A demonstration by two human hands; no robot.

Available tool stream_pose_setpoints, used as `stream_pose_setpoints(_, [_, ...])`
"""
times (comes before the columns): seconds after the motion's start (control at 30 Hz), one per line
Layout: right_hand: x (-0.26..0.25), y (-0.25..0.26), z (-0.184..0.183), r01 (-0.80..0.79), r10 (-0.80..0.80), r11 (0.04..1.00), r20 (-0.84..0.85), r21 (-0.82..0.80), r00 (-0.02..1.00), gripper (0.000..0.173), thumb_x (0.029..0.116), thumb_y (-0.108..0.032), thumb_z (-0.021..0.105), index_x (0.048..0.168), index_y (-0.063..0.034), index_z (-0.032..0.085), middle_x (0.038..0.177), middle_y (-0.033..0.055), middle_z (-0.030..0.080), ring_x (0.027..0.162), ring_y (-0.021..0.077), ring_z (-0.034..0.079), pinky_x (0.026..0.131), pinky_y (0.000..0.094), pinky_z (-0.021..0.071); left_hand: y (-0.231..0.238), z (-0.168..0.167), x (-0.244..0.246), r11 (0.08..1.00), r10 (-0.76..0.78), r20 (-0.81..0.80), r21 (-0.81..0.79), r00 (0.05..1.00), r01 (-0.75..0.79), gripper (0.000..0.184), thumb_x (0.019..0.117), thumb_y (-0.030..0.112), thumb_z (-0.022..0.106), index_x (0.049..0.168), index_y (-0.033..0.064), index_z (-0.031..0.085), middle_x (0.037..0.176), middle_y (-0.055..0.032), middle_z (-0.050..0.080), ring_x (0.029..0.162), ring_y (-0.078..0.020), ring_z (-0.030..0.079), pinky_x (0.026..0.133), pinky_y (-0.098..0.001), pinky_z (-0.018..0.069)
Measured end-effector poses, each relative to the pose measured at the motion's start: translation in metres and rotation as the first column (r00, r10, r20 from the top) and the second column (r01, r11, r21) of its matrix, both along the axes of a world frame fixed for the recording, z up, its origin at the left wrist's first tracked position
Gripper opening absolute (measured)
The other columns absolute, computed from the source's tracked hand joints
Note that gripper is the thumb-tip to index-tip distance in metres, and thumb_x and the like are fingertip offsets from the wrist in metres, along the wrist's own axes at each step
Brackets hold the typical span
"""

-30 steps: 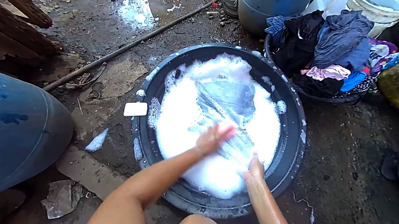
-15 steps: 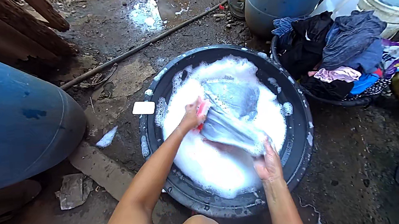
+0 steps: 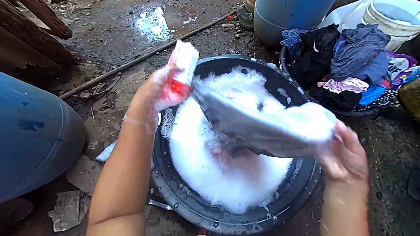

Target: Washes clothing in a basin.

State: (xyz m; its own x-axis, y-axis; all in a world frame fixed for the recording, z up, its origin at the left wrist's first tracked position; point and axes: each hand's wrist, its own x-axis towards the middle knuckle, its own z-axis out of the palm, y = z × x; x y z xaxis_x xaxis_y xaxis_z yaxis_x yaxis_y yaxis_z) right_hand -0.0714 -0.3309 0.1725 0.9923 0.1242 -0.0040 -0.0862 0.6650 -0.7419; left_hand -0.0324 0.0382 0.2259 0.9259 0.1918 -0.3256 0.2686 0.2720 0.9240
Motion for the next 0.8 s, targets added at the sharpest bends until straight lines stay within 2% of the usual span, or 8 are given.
stream_pose_setpoints(0.1, [0.009,0.03,-0.056,-0.081,0.079,0.997,-0.293,0.005,0.953,0.074,0.0999,-0.07,0.029,0.14,-0.0094,0.046,0.119,0.0079,0.068,0.11,0.019,0.066,0.092,0.0425,0.0574,-0.007,-0.021,0.048,0.98,-0.03,0.141,0.201,0.99,0.001,0.028,0.1073,0.025,0.041,0.132,0.0151,0.049,0.095,-0.0029,0.065,0.079,-0.0111,0.066,0.071,-0.0294,0.0586])
stream_pose_setpoints(0.17, [0.003,0.064,-0.106,-0.086,-0.007,0.983,-0.498,-0.163,0.867,0.055,0.1094,-0.049,0.031,0.14,-0.0053,0.044,0.118,0.0114,0.065,0.106,0.0189,0.066,0.089,0.0401,0.0573,-0.025,-0.062,0.068,0.764,-0.067,0.096,0.645,0.993,-0.011,0.058,0.0985,0.015,0.064,0.149,0.0026,0.039,0.118,-0.0238,0.065,0.096,-0.0327,0.069,0.083,-0.0499,0.0589])
stream_pose_setpoints(0.23, [0.001,0.089,-0.141,0.017,-0.232,0.941,-0.607,-0.339,0.76,0.043,0.1112,-0.029,0.04,0.142,0.001,0.044,0.127,0.0183,0.059,0.111,0.0217,0.061,0.095,0.0402,0.0524,-0.078,-0.11,0.045,0.467,-0.194,-0.043,0.875,0.98,0.131,0.09,0.0892,0.017,0.077,0.159,0.0005,0.023,0.148,-0.0366,0.042,0.122,-0.0522,0.058,0.097,-0.0658,0.0504])
stream_pose_setpoints(0.33, [0.004,0.107,-0.163,0.146,-0.463,0.854,-0.602,-0.499,0.65,0.048,0.1128,-0.032,0.034,0.144,0.0038,0.043,0.137,0.0242,0.053,0.121,0.0287,0.056,0.102,0.0457,0.0467,-0.139,-0.174,-0.02,0.138,-0.564,-0.238,0.917,0.791,0.374,0.071,0.0965,0.02,0.064,0.161,0.0151,0.033,0.157,-0.0338,0.034,0.135,-0.0541,0.047,0.1,-0.0686,0.0455])
stream_pose_setpoints(0.4, [0.0,0.106,-0.16,0.139,-0.5,0.835,-0.632,-0.532,0.592,0.051,0.113,-0.033,0.033,0.15,0.0021,0.037,0.146,0.0254,0.047,0.13,0.032,0.05,0.108,0.0491,0.0417,-0.12,-0.182,-0.015,0.031,-0.597,-0.394,0.859,0.698,0.511,0.062,0.102,0.017,0.056,0.16,0.012,0.035,0.157,-0.0311,0.036,0.136,-0.0518,0.047,0.103,-0.0667,0.0441])
stream_pose_setpoints(0.53, [-0.006,0.106,-0.153,0.101,-0.492,0.834,-0.649,-0.542,0.58,0.051,0.1119,-0.032,0.039,0.151,0.0004,0.037,0.151,0.0238,0.044,0.136,0.0314,0.046,0.112,0.0488,0.0384,-0.071,-0.196,0.028,0.033,-0.319,-0.438,0.881,0.84,0.472,0.06,0.1002,0.017,0.06,0.157,0.0234,0.042,0.158,-0.0334,0.031,0.136,-0.0566,0.043,0.096,-0.0697,0.0457])
stream_pose_setpoints(0.67, [-0.007,0.103,-0.163,0.123,-0.491,0.841,-0.647,-0.528,0.583,0.039,0.1108,-0.027,0.04,0.137,0.0014,0.047,0.124,0.0198,0.057,0.108,0.0256,0.058,0.09,0.0437,0.0502,-0.149,-0.176,-0.042,0.068,-0.583,-0.42,0.828,0.696,0.556,0.062,0.1015,0.021,0.057,0.16,0.0223,0.036,0.158,-0.0311,0.035,0.134,-0.0531,0.048,0.097,-0.0661,0.0477])
stream_pose_setpoints(0.8, [-0.02,0.093,-0.154,0.013,-0.467,0.84,-0.712,-0.542,0.524,0.051,0.1114,-0.035,0.039,0.145,0.0033,0.043,0.141,0.0242,0.051,0.124,0.0311,0.053,0.104,0.0482,0.0435,-0.101,-0.184,0.003,0.068,-0.413,-0.529,0.794,0.742,0.604,0.056,0.103,0.019,0.056,0.157,0.0148,0.041,0.158,-0.0315,0.033,0.132,-0.0538,0.05,0.098,-0.0667,0.048])
